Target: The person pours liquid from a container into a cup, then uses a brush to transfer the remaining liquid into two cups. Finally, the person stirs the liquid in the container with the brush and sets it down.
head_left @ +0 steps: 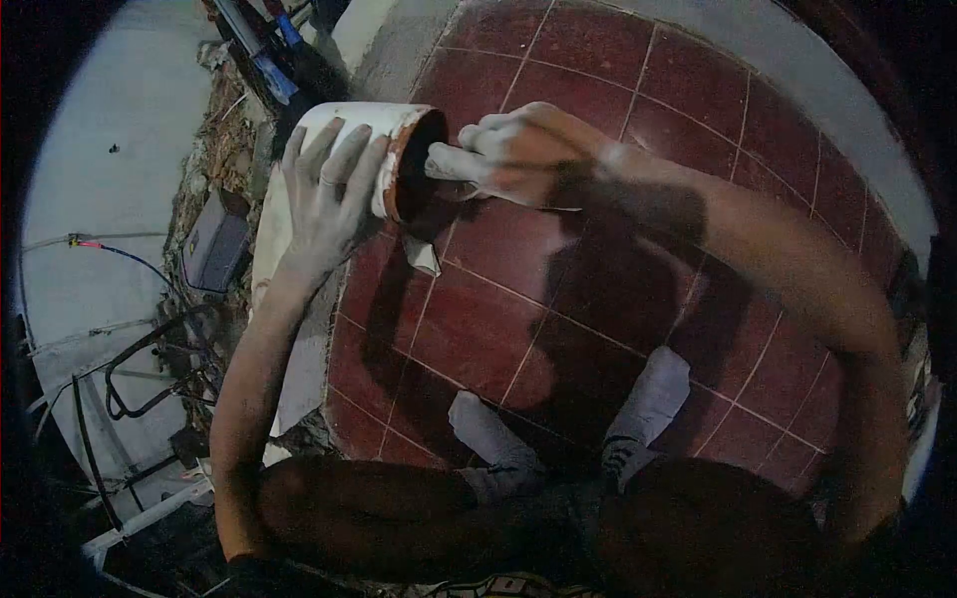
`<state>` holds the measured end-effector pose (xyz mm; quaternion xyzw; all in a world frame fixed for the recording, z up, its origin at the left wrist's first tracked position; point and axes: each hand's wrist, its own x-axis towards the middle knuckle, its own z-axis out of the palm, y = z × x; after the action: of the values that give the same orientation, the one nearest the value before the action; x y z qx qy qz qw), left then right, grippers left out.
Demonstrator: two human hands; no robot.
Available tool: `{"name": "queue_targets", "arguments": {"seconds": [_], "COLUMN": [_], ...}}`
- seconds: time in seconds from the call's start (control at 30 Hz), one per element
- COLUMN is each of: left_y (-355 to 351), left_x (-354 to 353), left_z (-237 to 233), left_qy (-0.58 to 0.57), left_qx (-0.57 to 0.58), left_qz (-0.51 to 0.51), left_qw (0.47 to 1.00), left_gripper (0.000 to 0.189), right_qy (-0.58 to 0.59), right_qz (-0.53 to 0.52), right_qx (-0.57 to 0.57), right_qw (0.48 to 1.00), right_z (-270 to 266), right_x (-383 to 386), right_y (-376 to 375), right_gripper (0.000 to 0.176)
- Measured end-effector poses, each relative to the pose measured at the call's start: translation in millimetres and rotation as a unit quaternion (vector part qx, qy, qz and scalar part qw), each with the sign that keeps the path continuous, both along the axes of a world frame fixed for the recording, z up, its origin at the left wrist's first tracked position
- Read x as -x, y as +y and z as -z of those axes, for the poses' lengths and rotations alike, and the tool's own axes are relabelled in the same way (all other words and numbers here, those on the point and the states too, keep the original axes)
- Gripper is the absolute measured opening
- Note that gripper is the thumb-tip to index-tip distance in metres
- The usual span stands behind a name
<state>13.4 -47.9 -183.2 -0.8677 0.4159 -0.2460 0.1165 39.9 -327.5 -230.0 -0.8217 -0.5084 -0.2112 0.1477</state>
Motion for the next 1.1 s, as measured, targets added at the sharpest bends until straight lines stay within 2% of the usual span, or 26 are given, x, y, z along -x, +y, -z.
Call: {"name": "queue_targets", "arguments": {"seconds": [0.17, 0.23, 0.27, 0.33, 0.43, 0.53, 0.67, 0.77, 0.87, 0.9, 0.93, 0.97, 1.0, 1.07, 1.1], "left_y": [8, 9, 7, 4, 1, -11, -9, -11, -7, -5, -4, -2, -1, -2, -5], "left_x": [-2, -1, -2, -3, -5, 0, -7, -6, -5, -4, -3, -1, 1, 1, 1], "left_z": [4, 5, 4, 0, -6, -12, -8, -9, -5, -6, -7, -7, -7, -6, -6], "left_qy": [0.038, 0.048, 0.049, 0.054, 0.06, 0.08, -0.001, 0.032, 0.032, 0.032, 0.032, 0.032, 0.05, 0.069, 0.072], "left_qx": [0.045, 0.035, 0.036, 0.03, 0.011, 0.01, -0.062, 0.002, 0.033, 0.008, -0.017, -0.017, -0.003, 0.012, 0.016], "left_qz": [0.005, -0.007, -0.006, -0.011, -0.016, -0.012, -0.009, -0.008, -0.003, -0.009, -0.016, -0.016, -0.026, -0.035, -0.032], "left_qw": [0.998, 0.998, 0.998, 0.998, 0.998, 0.997, 0.998, 0.999, 0.999, 0.999, 0.999, 0.999, 0.998, 0.997, 0.997], "left_gripper": [0.089, 0.089, 0.089, 0.089, 0.088, 0.088, 0.085, 0.08, 0.083, 0.094, 0.104, 0.104, 0.104, 0.103, 0.097], "right_qy": [0.028, 0.023, 0.024, 0.023, 0.02, 0.083, 0.055, 0.165, 0.099, 0.098, 0.222, 0.344, 0.344, 0.29, 0.29], "right_qz": [-0.041, -0.057, -0.057, -0.062, -0.032, -0.007, -0.013, -0.042, -0.007, -0.008, -0.003, 0.003, 0.003, -0.065, -0.064], "right_qx": [0.001, 0.045, 0.045, -0.023, -0.034, -0.002, 0.044, 0.006, 0.006, 0.006, 0.014, 0.022, 0.022, 0.025, 0.026], "right_qw": [0.999, 0.997, 0.997, 0.998, 0.999, 0.996, 0.997, 0.985, 0.995, 0.995, 0.975, 0.939, 0.939, 0.955, 0.955], "right_z": [3, -4, -5, -9, -21, -8, -12, -2, 4, 1, -3, -6, -12, -21, -22], "right_x": [-8, -15, -15, -14, -10, -17, -3, 2, 7, 6, 1, -2, -5, -8, -7], "right_y": [-30, -42, -44, -44, -34, -8, 4, 7, 4, 2, -3, -10, -20, -41, -41], "right_gripper": [0.036, 0.045, 0.045, 0.037, 0.039, 0.04, 0.043, 0.037, 0.034, 0.034, 0.033, 0.032, 0.032, 0.032, 0.032]}}
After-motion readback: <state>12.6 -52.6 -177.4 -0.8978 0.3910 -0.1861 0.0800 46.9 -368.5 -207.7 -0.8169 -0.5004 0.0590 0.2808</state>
